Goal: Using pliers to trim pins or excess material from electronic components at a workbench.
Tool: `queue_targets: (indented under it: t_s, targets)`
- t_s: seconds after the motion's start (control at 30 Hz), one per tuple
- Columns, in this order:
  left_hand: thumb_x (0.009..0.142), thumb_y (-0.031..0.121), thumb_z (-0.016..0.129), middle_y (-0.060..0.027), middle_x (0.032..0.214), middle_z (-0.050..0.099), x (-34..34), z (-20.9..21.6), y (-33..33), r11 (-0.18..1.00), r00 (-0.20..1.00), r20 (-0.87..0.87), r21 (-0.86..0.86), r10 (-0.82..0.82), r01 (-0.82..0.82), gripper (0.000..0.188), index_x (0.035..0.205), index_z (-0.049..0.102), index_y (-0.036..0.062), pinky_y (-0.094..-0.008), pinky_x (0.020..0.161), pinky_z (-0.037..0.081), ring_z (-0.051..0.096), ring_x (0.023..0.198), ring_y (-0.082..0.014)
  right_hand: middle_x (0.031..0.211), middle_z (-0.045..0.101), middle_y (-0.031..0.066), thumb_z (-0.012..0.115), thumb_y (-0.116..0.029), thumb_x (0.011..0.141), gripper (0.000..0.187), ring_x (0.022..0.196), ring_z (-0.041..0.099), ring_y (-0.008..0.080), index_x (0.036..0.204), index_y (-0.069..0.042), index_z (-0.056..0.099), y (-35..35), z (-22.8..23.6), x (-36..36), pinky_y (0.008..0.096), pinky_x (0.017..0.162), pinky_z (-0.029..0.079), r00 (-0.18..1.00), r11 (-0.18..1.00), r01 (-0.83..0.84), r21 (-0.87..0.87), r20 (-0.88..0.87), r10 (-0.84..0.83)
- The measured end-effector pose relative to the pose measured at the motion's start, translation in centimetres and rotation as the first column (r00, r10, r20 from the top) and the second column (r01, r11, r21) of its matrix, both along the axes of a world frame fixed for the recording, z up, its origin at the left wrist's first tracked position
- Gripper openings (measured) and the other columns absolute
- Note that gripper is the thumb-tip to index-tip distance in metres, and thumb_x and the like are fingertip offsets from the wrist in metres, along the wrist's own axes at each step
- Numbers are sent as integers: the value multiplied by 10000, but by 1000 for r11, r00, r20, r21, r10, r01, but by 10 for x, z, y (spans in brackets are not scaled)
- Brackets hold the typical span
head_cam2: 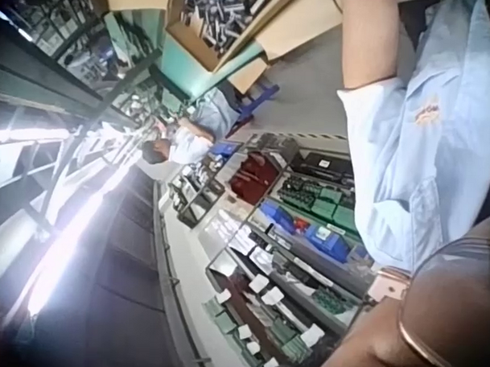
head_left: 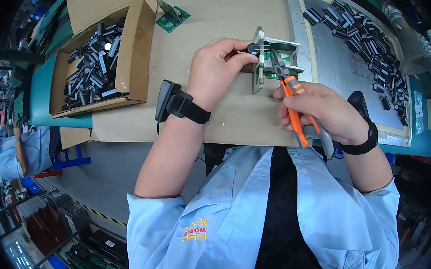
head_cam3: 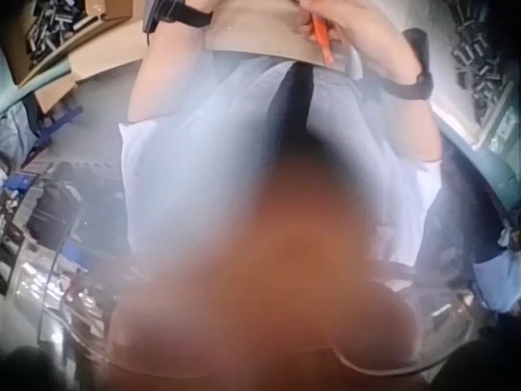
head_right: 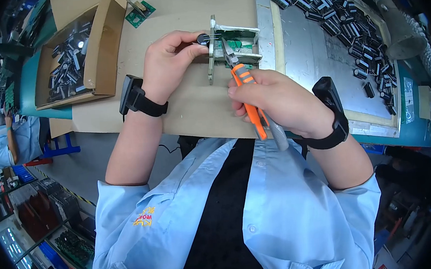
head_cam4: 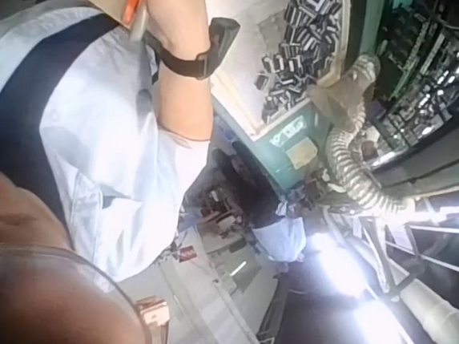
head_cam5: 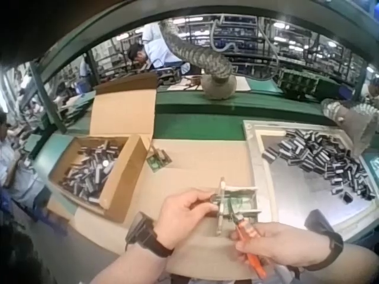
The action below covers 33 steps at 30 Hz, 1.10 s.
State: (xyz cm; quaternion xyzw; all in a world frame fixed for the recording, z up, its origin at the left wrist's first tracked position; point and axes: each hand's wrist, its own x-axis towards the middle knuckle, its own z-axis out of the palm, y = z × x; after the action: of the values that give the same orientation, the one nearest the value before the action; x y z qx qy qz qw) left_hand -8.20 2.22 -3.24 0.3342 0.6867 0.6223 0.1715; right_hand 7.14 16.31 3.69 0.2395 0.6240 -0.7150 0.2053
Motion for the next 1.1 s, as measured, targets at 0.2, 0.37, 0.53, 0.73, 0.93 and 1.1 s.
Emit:
queue_targets:
  t_s: [0.2, 0.37, 0.53, 0.73, 0.93, 1.1]
  targets:
    - [796, 13, 650, -94, 889, 640, -1, -4, 1, 999, 999, 43, 38, -15, 13, 170, 953, 649, -52, -254, 702, 540, 656, 780, -153, 857, 620, 78, 508, -183, 907, 334, 733, 626, 130, 1154, 40, 489, 0, -7, -11, 203, 634, 487, 1000, 999, -22, -35, -12, 22]
    - [800, 11, 642, -99, 885, 638, -1, 1, 1, 1000, 999, 42, 15, -22, 21, 167, 954, 648, -54, -256, 702, 541, 657, 781, -156, 836, 614, 66, 509, -191, 918, 303, 716, 619, 123, 1128, 26, 497, -6, -7, -15, 208, 607, 489, 1000, 1000, 14, -5, -18, -15]
    - [797, 0, 636, -99, 884, 635, -2, 0, 0, 999, 1000, 16, 32, -25, 25, 156, 942, 649, -56, -260, 709, 546, 658, 782, -161, 790, 601, 49, 514, -246, 929, 257, 678, 603, 111, 995, 1, 533, -15, -4, -19, 215, 590, 485, 1000, 994, 13, 111, 27, -16]
    - [792, -11, 633, -97, 890, 631, -1, 1, 0, 998, 999, 31, 53, -43, 41, 149, 932, 650, -58, -264, 708, 552, 659, 782, -165, 740, 585, 32, 521, -310, 930, 285, 631, 584, 102, 857, -35, 539, -22, -5, -21, 220, 557, 464, 999, 993, 13, 119, 40, -18]
    - [792, -17, 630, -98, 887, 628, -1, -1, 2, 998, 999, 30, 55, -40, 38, 147, 931, 647, -60, -269, 699, 557, 659, 772, -171, 686, 550, 19, 533, -342, 923, 302, 580, 555, 109, 833, -53, 524, -25, -5, -21, 235, 535, 451, 999, 983, 30, 183, 28, -35]
    - [794, -18, 629, -96, 879, 629, -2, 0, 0, 998, 999, 15, 57, -43, 42, 143, 930, 646, -58, -273, 697, 559, 660, 767, -174, 647, 523, 13, 531, -341, 924, 297, 555, 529, 109, 836, -58, 507, -32, -8, -21, 247, 530, 449, 998, 975, 61, 212, 18, -66]
